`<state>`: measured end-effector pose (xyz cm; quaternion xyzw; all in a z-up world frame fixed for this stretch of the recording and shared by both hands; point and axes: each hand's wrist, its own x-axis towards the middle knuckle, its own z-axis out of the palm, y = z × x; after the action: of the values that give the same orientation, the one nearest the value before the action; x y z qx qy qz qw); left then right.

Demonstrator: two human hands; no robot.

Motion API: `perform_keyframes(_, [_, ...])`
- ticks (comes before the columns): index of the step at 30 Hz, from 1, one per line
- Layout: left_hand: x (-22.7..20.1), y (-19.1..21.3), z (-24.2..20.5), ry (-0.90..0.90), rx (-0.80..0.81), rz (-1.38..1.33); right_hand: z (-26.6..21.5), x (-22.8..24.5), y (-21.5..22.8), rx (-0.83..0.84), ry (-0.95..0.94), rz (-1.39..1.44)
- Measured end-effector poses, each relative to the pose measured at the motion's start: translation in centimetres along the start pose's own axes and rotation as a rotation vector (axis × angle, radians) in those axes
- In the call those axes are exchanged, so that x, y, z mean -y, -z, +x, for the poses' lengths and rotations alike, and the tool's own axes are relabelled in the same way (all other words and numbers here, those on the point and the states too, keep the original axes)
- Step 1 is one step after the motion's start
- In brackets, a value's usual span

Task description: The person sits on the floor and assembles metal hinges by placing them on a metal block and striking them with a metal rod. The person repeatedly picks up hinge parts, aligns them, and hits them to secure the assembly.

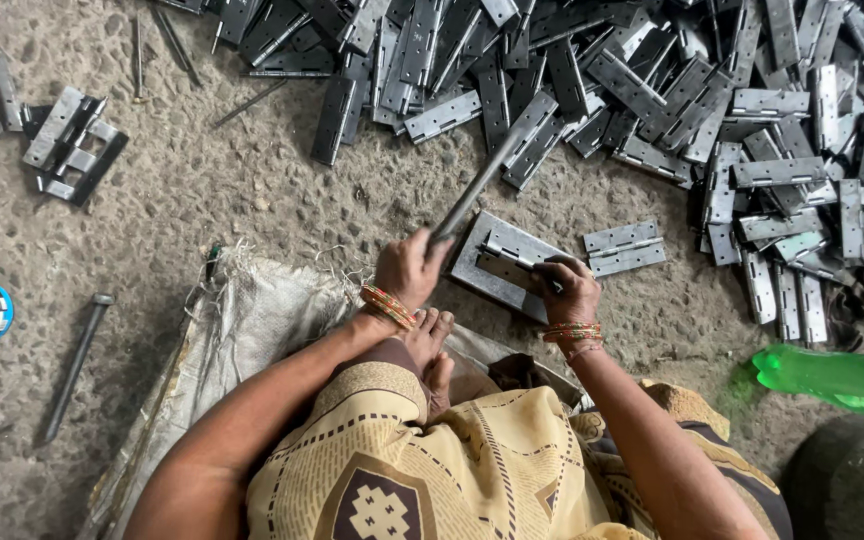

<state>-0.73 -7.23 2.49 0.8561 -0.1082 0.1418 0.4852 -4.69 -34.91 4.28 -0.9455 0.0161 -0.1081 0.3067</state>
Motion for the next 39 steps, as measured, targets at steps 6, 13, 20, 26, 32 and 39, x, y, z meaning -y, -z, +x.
perform_keyframes(6, [-4.1, -0.2, 1.5, -0.308, -0.024, -0.221, -0.6, -0.6, -1.2, -0.112, 0.072, -0.027])
perform_keyframes(13, [3.0, -2.2, -3.5, 0.149, 0.758, 0.483, -1.5, -0.3, -0.8, -0.045, 0.141, -0.139])
perform_keyframes(20, [8.3, -2.1, -3.6, 0.414, 0.738, 0.321, -1.3, 2.1, 0.0, 0.091, 0.117, -0.213])
perform_keyframes(26, [8.5, -1.1, -3.0, 0.428, 0.591, 0.227, 1.8, 0.8, -0.2, 0.314, -0.208, -0.396])
perform_keyframes(32, [2.7, 3.2, 0.0, 0.412, 0.501, 0.218, 0.7, -4.7, 3.0, 0.229, -0.587, -0.068])
perform_keyframes(39, [-3.8, 2.4, -0.7, 0.000, 0.283, -0.161, -2.1, -6.2, 3.2, 0.100, -0.586, 0.020])
